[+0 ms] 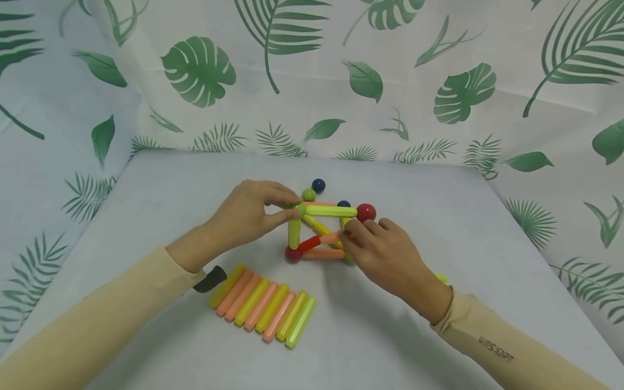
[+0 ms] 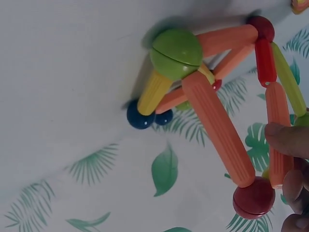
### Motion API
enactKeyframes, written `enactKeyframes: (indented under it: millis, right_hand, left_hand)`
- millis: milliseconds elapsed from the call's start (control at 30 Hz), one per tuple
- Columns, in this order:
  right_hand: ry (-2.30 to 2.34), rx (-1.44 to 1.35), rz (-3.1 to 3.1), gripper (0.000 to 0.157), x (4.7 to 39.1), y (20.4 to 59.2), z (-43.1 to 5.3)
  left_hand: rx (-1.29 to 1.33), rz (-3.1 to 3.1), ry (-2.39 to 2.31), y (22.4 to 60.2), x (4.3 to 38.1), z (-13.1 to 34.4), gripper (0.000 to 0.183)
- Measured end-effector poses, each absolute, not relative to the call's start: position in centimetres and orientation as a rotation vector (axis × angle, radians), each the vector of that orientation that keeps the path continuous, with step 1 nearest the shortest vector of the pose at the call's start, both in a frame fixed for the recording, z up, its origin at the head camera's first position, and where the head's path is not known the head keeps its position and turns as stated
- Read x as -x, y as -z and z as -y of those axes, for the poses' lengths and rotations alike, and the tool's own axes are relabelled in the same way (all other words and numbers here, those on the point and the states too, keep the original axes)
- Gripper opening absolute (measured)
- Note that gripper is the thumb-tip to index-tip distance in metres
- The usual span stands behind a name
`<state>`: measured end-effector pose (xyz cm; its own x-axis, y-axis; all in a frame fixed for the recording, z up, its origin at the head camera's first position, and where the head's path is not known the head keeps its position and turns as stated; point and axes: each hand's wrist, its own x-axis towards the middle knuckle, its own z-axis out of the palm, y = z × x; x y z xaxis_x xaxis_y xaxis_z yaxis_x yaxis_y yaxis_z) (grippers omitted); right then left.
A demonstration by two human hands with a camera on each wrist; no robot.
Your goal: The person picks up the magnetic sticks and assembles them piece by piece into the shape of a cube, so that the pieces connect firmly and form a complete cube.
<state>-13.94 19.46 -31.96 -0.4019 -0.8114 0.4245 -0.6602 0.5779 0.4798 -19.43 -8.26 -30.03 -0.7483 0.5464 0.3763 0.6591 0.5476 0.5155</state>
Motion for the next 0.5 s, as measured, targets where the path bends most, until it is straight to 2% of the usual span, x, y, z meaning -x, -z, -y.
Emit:
enactKeyframes:
  millis: [200,500]
  right_hand:
    - [0.077,-1.166,2.251,0.045,13.3,31.8,-19.7]
    - [-0.808,-0.928,2.472,0.028,12.3,31.7,-19.3]
  left_hand:
    - [1.036,2.598,0.952,30.0,19.5,8.1,0.027]
    - [1.036,2.582,0.955,30.1,19.5,8.1,0.026]
